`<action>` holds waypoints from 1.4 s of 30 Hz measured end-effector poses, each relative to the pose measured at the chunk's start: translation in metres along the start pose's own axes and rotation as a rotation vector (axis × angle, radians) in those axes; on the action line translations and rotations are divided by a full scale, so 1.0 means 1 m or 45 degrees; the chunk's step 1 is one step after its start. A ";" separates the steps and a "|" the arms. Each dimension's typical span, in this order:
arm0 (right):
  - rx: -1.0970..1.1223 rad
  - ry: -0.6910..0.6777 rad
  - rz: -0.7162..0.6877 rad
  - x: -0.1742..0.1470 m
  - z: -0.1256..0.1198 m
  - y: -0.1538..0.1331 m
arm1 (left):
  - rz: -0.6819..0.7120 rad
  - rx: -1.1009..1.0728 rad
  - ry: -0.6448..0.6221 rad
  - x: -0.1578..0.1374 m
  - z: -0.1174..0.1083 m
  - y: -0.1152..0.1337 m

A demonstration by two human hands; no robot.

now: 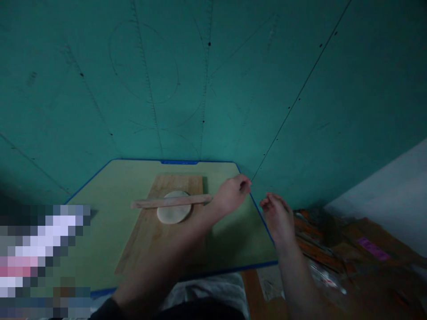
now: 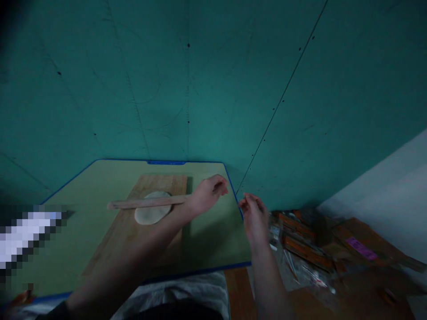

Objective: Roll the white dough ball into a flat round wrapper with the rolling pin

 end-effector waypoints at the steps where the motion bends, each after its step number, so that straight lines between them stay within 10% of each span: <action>1: -0.018 0.005 -0.002 -0.001 0.006 0.003 | 0.010 0.002 0.012 -0.007 -0.011 0.000; 14: -0.238 -0.170 -0.035 0.003 0.087 -0.020 | -0.247 0.472 0.559 -0.142 -0.199 -0.043; 24: -0.705 -0.495 -0.219 -0.004 0.117 -0.013 | 0.004 0.850 0.413 -0.159 -0.185 -0.082; 32: -1.249 -0.675 -0.775 -0.024 0.144 0.024 | -0.231 1.261 0.187 -0.158 -0.152 -0.095; 42: -1.806 -0.954 -0.942 0.008 0.201 0.040 | -0.196 1.390 0.198 -0.104 -0.181 -0.118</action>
Point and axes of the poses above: each hand's wrist, its own x-axis towards the middle knuckle, its own z-axis out of the palm, y = z × x, the point moved 1 cm from there along x, towards the middle knuckle, and after that the axes turned 12 degrees about -x, right-handed, at the moved point
